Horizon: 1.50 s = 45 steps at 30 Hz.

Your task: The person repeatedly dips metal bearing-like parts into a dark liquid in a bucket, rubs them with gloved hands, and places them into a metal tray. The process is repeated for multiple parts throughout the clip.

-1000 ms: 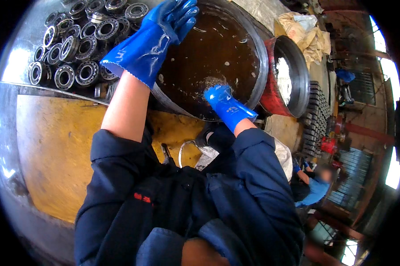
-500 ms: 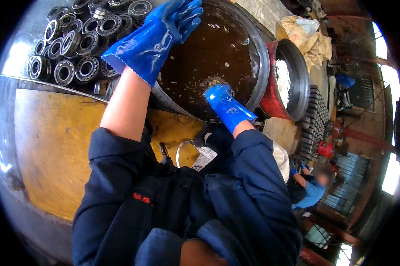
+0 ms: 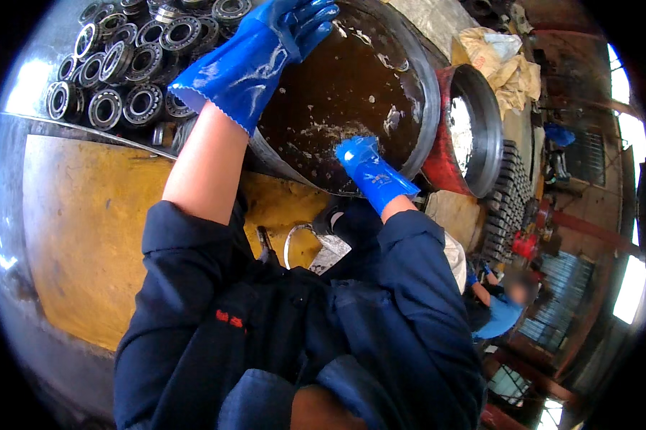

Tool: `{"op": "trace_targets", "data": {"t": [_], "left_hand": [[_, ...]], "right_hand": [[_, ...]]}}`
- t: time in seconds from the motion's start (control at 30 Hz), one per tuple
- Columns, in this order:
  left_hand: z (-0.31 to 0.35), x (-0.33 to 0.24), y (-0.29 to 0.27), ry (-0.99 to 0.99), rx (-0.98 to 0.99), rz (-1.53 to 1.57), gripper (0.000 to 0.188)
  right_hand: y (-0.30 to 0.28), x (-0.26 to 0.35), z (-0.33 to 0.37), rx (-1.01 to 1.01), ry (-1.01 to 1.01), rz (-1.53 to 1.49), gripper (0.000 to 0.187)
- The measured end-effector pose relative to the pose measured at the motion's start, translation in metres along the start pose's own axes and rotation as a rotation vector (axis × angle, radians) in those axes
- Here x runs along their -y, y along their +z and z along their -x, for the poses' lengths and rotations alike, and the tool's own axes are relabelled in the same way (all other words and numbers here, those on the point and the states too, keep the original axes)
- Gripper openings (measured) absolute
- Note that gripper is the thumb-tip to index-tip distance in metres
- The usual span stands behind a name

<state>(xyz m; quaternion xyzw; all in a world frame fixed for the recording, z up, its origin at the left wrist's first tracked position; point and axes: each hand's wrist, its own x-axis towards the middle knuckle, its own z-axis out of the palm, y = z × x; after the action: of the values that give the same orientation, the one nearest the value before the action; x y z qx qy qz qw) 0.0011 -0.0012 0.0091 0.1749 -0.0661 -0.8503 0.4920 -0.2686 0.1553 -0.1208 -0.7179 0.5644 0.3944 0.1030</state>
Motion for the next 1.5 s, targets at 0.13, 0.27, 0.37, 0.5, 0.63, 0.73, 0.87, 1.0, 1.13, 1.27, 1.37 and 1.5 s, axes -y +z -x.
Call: {"op": "trace_targets", "data": {"t": [0.13, 0.27, 0.37, 0.5, 0.63, 0.73, 0.87, 1.0, 1.13, 1.27, 1.37, 1.5], "left_hand": [[0.003, -0.009, -0.006, 0.036, -0.035, -0.05, 0.03], [-0.005, 0.008, 0.02, 0.014, 0.098, 0.001, 0.029], [0.001, -0.005, -0.005, 0.063, 0.082, -0.007, 0.029], [-0.004, 0.004, 0.001, 0.05, 0.091, -0.015, 0.03], [0.005, -0.012, -0.018, 0.063, 0.009, 0.082, 0.028], [-0.012, 0.004, 0.012, -0.029, -0.031, 0.075, 0.027], [-0.005, -0.013, 0.0, -0.002, -0.116, 0.05, 0.026], [-0.004, 0.0, 0.012, -0.038, -0.098, 0.084, 0.025], [0.006, -0.012, -0.004, 0.028, -0.088, 0.086, 0.024], [-0.009, -0.001, 0.008, -0.021, -0.06, 0.089, 0.023], [-0.004, 0.003, 0.01, -0.005, -0.078, 0.11, 0.023], [0.0, -0.001, 0.001, 0.028, -0.055, 0.132, 0.023]], "right_hand": [[-0.009, 0.006, 0.001, 0.056, 0.063, -0.189, 0.04], [0.099, -0.048, -0.011, -0.215, 0.404, -1.305, 0.054], [0.041, 0.0, -0.007, -0.179, 0.422, -0.669, 0.04], [0.002, 0.002, 0.0, 0.01, -0.032, 0.029, 0.044], [-0.006, 0.013, 0.003, -0.005, 0.238, -0.406, 0.04], [0.085, -0.044, -0.015, -0.051, 0.465, -1.042, 0.05], [0.028, 0.009, -0.01, -0.016, 0.54, -0.643, 0.039], [0.005, -0.001, -0.001, -0.033, 0.001, -0.037, 0.027], [-0.008, 0.015, -0.001, -0.089, 0.086, -0.217, 0.026], [0.074, -0.033, -0.012, -0.156, 0.145, -1.163, 0.039], [0.075, -0.01, -0.024, -0.215, 0.251, -0.668, 0.035], [-0.002, 0.013, -0.005, -0.021, 0.076, -0.103, 0.031]]}}
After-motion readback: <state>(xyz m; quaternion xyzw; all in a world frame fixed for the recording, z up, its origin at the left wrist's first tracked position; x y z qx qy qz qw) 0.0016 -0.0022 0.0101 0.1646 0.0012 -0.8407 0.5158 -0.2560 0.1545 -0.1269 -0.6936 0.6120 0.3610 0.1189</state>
